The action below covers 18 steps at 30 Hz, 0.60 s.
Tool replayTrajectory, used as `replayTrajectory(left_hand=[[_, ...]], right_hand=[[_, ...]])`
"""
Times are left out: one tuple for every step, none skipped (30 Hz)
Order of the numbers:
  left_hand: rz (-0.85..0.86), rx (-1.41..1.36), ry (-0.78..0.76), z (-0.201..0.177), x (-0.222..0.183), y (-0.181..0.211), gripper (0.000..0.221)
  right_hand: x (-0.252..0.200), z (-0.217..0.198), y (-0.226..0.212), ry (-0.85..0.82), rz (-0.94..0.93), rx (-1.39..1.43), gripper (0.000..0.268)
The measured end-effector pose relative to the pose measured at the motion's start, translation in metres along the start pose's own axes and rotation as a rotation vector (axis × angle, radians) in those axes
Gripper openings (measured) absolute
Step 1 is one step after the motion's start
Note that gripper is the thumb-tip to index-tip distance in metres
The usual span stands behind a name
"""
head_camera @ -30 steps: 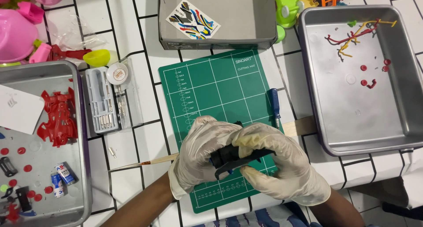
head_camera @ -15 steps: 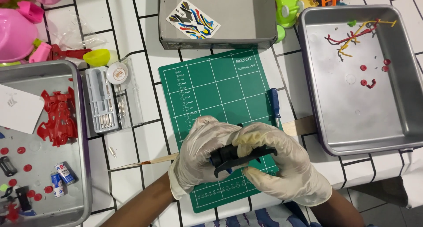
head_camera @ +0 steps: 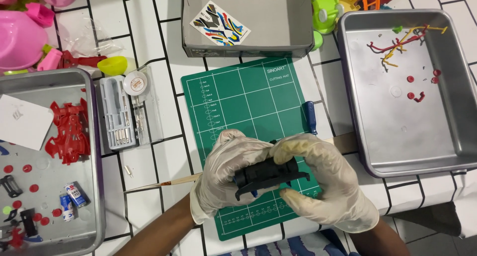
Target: Assembling a toy car model, including the chassis, motor, and body parts.
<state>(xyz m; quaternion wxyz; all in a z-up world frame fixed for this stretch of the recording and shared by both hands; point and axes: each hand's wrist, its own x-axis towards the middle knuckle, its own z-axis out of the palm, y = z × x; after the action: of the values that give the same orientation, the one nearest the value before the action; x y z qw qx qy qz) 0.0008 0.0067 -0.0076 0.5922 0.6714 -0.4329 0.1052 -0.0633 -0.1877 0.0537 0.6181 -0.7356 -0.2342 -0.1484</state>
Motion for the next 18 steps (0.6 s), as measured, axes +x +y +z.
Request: replayTrajectory(left_hand=[[-0.001,0.001,0.001,-0.001,0.003,0.003,0.033],[-0.019,0.043,-0.019,-0.002,0.006,0.006,0.034],[-0.038,0.084,-0.037,-0.003,0.008,0.009,0.035],[-0.040,0.086,-0.036,-0.004,0.008,0.009,0.035],[-0.024,0.053,-0.017,-0.003,0.008,0.008,0.032],[-0.008,0.019,0.002,-0.003,0.008,0.007,0.030],[-0.009,0.017,0.002,-0.003,0.007,0.006,0.030],[-0.006,0.019,-0.021,-0.004,0.005,0.005,0.032],[-0.004,0.022,-0.045,-0.004,0.004,0.004,0.036],[-0.004,0.022,-0.045,-0.004,0.002,0.002,0.036],[-0.004,0.014,-0.051,-0.004,0.000,0.000,0.044],[-0.004,0.006,-0.057,-0.004,-0.002,-0.002,0.052],[-0.005,0.007,-0.058,-0.004,0.000,0.001,0.052],[-0.008,0.016,-0.042,-0.004,0.003,0.003,0.041],[-0.010,0.023,-0.024,-0.004,0.006,0.005,0.032],[-0.010,0.023,-0.024,-0.005,0.005,0.004,0.032],[-0.011,0.003,-0.036,-0.005,0.004,0.003,0.041],[-0.012,-0.017,-0.047,-0.005,0.003,0.003,0.053]], right_hand=[[0.000,-0.004,0.000,-0.001,0.000,0.002,0.045],[0.000,-0.008,0.000,-0.027,-0.022,-0.043,0.046],[0.000,-0.012,0.001,-0.053,-0.043,-0.087,0.047],[-0.001,-0.014,0.002,-0.055,-0.043,-0.085,0.047],[-0.002,-0.017,0.003,-0.083,-0.070,-0.159,0.052],[-0.004,-0.020,0.004,-0.112,-0.097,-0.233,0.057],[-0.007,-0.021,0.009,-0.112,-0.095,-0.234,0.057],[-0.010,-0.023,0.014,-0.117,-0.125,-0.245,0.068],[-0.013,-0.024,0.018,-0.120,-0.156,-0.255,0.081],[-0.013,-0.023,0.017,-0.120,-0.155,-0.255,0.081],[-0.013,-0.022,0.016,-0.114,-0.143,-0.262,0.080],[-0.013,-0.021,0.015,-0.107,-0.131,-0.268,0.078],[-0.012,-0.021,0.012,-0.107,-0.132,-0.267,0.078],[-0.012,-0.021,0.010,-0.083,-0.110,-0.288,0.072],[-0.012,-0.022,0.007,-0.060,-0.089,-0.311,0.067],[-0.014,-0.022,0.008,-0.060,-0.089,-0.311,0.067],[-0.015,-0.022,0.009,-0.047,-0.067,-0.304,0.064],[-0.017,-0.023,0.010,-0.033,-0.045,-0.297,0.061]])
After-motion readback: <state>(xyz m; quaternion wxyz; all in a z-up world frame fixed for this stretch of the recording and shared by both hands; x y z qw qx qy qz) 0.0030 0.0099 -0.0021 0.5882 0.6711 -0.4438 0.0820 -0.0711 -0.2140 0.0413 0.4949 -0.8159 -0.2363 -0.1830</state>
